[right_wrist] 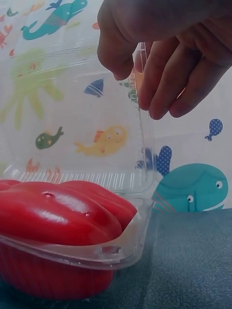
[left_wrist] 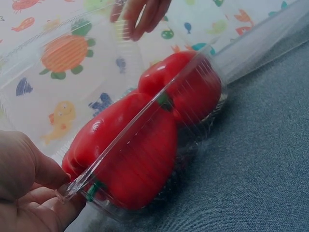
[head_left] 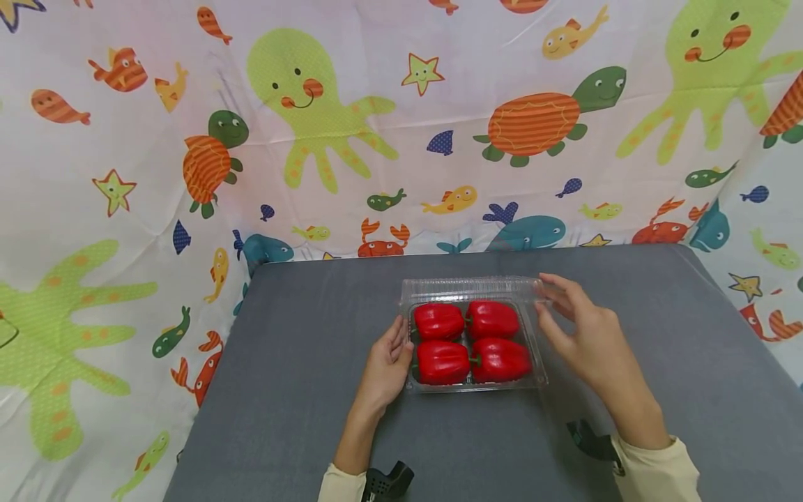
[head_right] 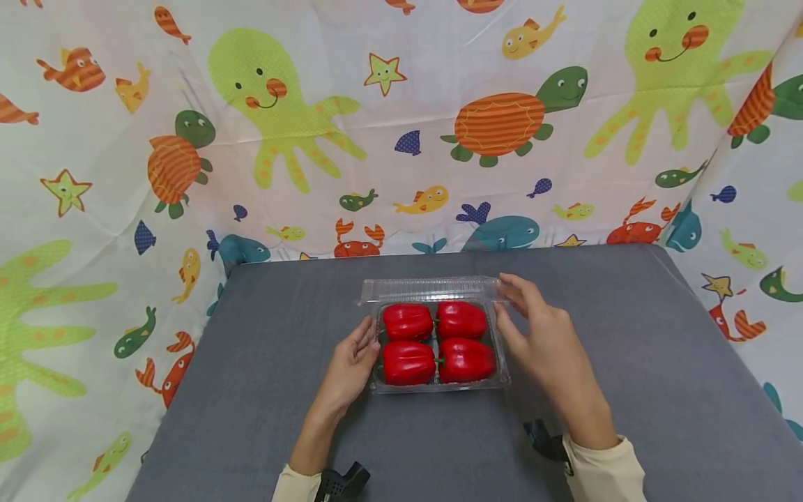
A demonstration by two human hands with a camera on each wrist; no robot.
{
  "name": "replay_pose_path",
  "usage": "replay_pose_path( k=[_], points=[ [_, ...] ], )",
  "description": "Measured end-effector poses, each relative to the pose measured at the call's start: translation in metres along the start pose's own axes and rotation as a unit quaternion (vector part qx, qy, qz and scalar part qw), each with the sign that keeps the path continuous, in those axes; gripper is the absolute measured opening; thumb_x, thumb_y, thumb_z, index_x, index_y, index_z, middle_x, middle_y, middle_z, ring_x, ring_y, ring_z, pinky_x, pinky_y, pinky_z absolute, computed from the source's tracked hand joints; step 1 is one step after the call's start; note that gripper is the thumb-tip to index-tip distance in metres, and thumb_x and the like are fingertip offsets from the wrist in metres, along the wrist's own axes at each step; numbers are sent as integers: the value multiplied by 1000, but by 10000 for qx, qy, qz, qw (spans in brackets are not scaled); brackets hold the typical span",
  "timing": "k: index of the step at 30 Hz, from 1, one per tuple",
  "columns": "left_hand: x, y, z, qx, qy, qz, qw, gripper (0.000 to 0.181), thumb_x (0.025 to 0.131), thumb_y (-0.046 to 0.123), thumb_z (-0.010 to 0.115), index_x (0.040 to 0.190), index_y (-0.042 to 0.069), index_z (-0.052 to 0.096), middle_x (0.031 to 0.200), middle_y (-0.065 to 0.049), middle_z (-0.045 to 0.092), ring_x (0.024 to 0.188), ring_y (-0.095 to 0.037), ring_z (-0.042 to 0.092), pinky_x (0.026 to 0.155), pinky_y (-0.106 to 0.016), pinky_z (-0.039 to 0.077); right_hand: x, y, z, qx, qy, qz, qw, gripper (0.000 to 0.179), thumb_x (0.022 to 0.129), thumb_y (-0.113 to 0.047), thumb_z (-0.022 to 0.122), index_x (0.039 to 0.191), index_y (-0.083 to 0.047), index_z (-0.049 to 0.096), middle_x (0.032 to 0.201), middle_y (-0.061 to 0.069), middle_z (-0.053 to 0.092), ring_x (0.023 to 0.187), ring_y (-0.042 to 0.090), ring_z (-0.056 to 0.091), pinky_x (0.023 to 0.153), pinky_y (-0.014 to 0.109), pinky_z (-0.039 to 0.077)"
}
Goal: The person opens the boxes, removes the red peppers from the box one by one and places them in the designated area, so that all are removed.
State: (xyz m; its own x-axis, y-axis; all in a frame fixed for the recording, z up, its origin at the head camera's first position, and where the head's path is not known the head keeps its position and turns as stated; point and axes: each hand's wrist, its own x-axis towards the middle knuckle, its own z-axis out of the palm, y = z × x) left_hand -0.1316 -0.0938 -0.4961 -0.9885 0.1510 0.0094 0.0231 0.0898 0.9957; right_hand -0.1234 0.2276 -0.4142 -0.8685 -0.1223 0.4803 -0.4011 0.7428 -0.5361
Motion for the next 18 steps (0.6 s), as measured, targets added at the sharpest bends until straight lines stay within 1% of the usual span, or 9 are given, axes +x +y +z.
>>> replay_pose_path(
  k=[3, 5, 7, 9, 12, 16, 18],
  points=[
    [0, 0, 0, -109, -20, -22, 9999, 62, 108, -2, 51, 163, -9, 24, 168, -23, 32, 155, -34, 34, 120, -44, 33, 3, 1, 0, 154, 47, 50, 9999, 64, 91, -3, 81, 148, -8, 53, 137, 18, 70, 117, 41, 71, 91, 33, 54],
    [0, -1, 0, -168, -27, -45, 9998, 62, 108, -3, 51, 164, -8, 24, 168, -23, 32, 155, -34, 33, 120, -43, 33, 5, 2, 1, 235, 88, 71, 9997, 62, 91, -3, 81, 146, -7, 55, 138, 18, 69, 118, 41, 70, 93, 19, 49],
    [0, -1, 0, -199, -32, -53, 9998, 63, 108, -4, 51, 164, -8, 23, 169, -22, 31, 156, -34, 33, 119, -43, 33, 7, 2, 2, 328, 107, 98, 9994, 59, 91, -3, 81, 145, -5, 55, 139, 18, 68, 120, 40, 70, 94, 9, 41],
    [0, -1, 0, -199, -23, -91, 9998, 63, 108, -3, 52, 164, -7, 24, 169, -21, 32, 156, -33, 33, 118, -42, 34, 9, 2, 2, 405, 110, 135, 9990, 58, 92, -5, 81, 145, -5, 56, 141, 18, 68, 121, 40, 69, 94, 6, 40],
    [-1, -1, 0, -169, -35, -57, 9998, 63, 107, -3, 52, 164, -6, 24, 169, -21, 32, 156, -34, 33, 118, -43, 35, 11, 3, 3, 557, 105, 232, 9981, 56, 94, -7, 80, 145, -7, 57, 142, 16, 67, 122, 39, 69, 94, 6, 41],
    [-2, 0, 0, -144, -43, -114, 9998, 64, 108, -2, 53, 165, -4, 25, 169, -18, 33, 156, -32, 34, 117, -41, 37, 14, 5, 4, 654, 115, 335, 9972, 55, 95, -10, 79, 146, -10, 58, 142, 15, 67, 122, 37, 69, 93, 5, 42],
    [-2, 0, 0, -139, -36, -105, 9998, 64, 107, -2, 53, 165, -5, 25, 169, -18, 33, 156, -32, 34, 117, -42, 36, 15, 6, 4, 707, 111, 373, 9967, 54, 96, -12, 79, 146, -11, 58, 143, 14, 67, 123, 37, 69, 92, 4, 42]
  ],
)
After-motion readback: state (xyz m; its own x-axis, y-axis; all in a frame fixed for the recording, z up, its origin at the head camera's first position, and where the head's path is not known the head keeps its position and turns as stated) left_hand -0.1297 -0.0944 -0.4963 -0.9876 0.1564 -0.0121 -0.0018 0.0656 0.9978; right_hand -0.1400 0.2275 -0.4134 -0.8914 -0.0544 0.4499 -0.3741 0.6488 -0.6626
